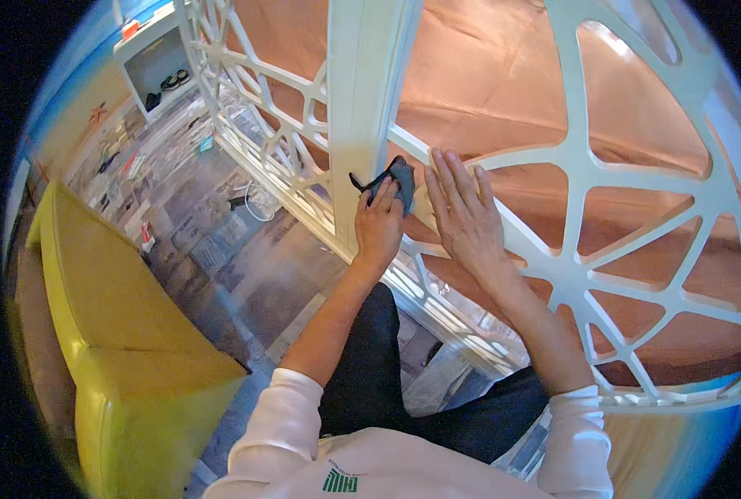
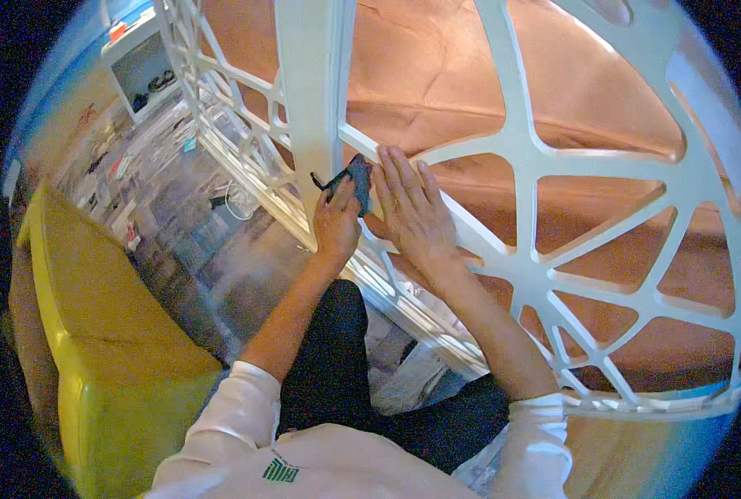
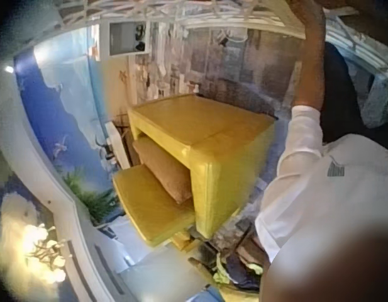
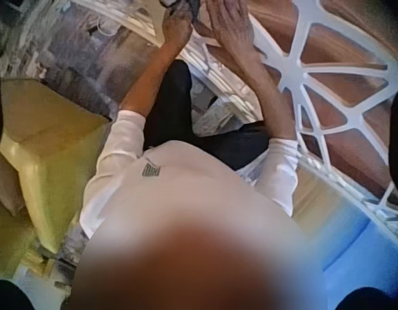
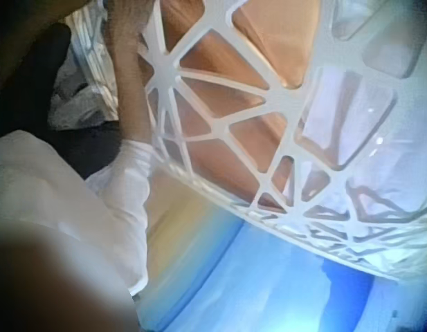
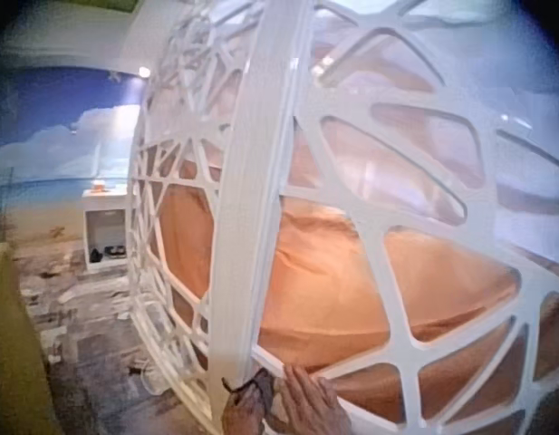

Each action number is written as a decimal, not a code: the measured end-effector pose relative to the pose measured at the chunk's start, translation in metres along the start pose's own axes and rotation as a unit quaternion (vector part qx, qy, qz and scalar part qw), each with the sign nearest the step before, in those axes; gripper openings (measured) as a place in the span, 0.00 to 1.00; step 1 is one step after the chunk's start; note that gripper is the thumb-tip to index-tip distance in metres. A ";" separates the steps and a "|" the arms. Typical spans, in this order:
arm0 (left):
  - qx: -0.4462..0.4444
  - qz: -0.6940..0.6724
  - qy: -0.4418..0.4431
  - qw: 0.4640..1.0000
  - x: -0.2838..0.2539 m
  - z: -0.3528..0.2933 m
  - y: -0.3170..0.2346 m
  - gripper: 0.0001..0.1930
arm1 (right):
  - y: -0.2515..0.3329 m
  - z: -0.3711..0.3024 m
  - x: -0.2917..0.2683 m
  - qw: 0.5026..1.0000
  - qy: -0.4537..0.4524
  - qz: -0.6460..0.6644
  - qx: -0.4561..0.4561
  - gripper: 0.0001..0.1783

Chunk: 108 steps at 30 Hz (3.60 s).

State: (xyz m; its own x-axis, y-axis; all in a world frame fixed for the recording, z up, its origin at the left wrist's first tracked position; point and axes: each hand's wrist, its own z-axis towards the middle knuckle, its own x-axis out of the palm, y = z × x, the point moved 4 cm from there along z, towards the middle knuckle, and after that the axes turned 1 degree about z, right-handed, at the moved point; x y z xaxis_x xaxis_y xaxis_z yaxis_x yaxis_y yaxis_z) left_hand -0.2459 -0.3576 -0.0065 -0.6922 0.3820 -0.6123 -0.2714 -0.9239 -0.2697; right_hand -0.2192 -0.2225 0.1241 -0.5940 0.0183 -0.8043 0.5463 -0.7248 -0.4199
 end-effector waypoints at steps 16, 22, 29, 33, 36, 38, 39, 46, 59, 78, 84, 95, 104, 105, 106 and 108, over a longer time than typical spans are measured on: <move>-0.578 -0.694 -0.158 0.400 -0.005 0.054 0.023 0.07 | 0.001 -0.010 0.008 0.996 -0.082 0.008 -0.033 0.20; -0.544 -0.687 -0.160 0.454 -0.032 0.081 0.000 0.08 | 0.001 -0.011 0.005 0.996 -0.079 0.038 -0.033 0.21; -0.419 -0.611 -0.103 0.664 -0.040 0.050 -0.030 0.09 | 0.007 -0.009 0.002 0.982 -0.136 0.134 -0.015 0.11; -0.380 -0.487 -0.094 0.780 -0.057 0.042 -0.008 0.07 | 0.006 -0.024 0.003 0.971 -0.147 0.187 -0.024 0.11; -0.312 -0.414 -0.229 0.824 -0.080 0.051 0.010 0.03 | 0.008 -0.038 0.010 0.967 -0.129 0.221 -0.015 0.13; -0.218 -0.273 -0.275 0.896 -0.089 0.062 0.013 0.06 | 0.009 -0.046 0.015 0.963 -0.133 0.234 -0.008 0.14; -0.140 -0.184 -0.257 0.938 -0.087 0.073 0.011 0.07 | 0.010 -0.048 0.016 0.959 -0.147 0.240 -0.005 0.14; -0.109 -0.075 -0.030 0.991 -0.036 0.061 0.013 0.09 | 0.011 -0.054 0.010 0.948 -0.167 0.265 0.047 0.13; 0.089 -0.008 0.037 0.995 -0.097 0.136 -0.041 0.12 | 0.008 -0.066 0.010 0.946 -0.151 0.286 0.032 0.17; -0.104 -0.616 -0.042 0.780 -0.141 0.175 -0.170 0.02 | 0.012 -0.064 0.010 0.950 -0.170 0.258 0.055 0.16; -0.194 -0.674 -0.117 0.703 -0.159 0.210 -0.160 0.04 | 0.013 -0.061 0.012 0.954 -0.138 0.263 0.053 0.11; -0.252 -0.636 -0.250 0.685 -0.196 0.298 -0.089 0.10 | 0.009 -0.068 0.004 0.952 -0.156 0.258 0.054 0.11; -0.112 -0.506 -0.197 0.832 -0.194 0.241 -0.139 0.05 | 0.010 -0.062 0.011 0.955 -0.119 0.265 0.059 0.24; -0.123 -0.485 -0.191 0.845 -0.196 0.226 -0.141 0.05 | 0.009 -0.061 0.012 0.954 -0.116 0.268 0.063 0.22; -0.101 -0.469 -0.197 0.855 -0.200 0.212 -0.145 0.05 | 0.009 -0.061 0.012 0.955 -0.105 0.272 0.060 0.20; -0.018 -0.415 -0.242 0.877 -0.207 0.199 -0.155 0.05 | 0.012 -0.062 0.019 0.967 0.001 0.248 0.054 0.19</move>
State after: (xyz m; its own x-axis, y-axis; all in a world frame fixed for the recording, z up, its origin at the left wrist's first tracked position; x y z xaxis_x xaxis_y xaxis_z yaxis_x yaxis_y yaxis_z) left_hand -0.1934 -0.2973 0.3099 -0.4713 0.8610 0.1911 -0.8009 -0.3270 -0.5017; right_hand -0.1874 -0.1882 0.0780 -0.2737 -0.3493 -0.8961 0.6987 -0.7125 0.0644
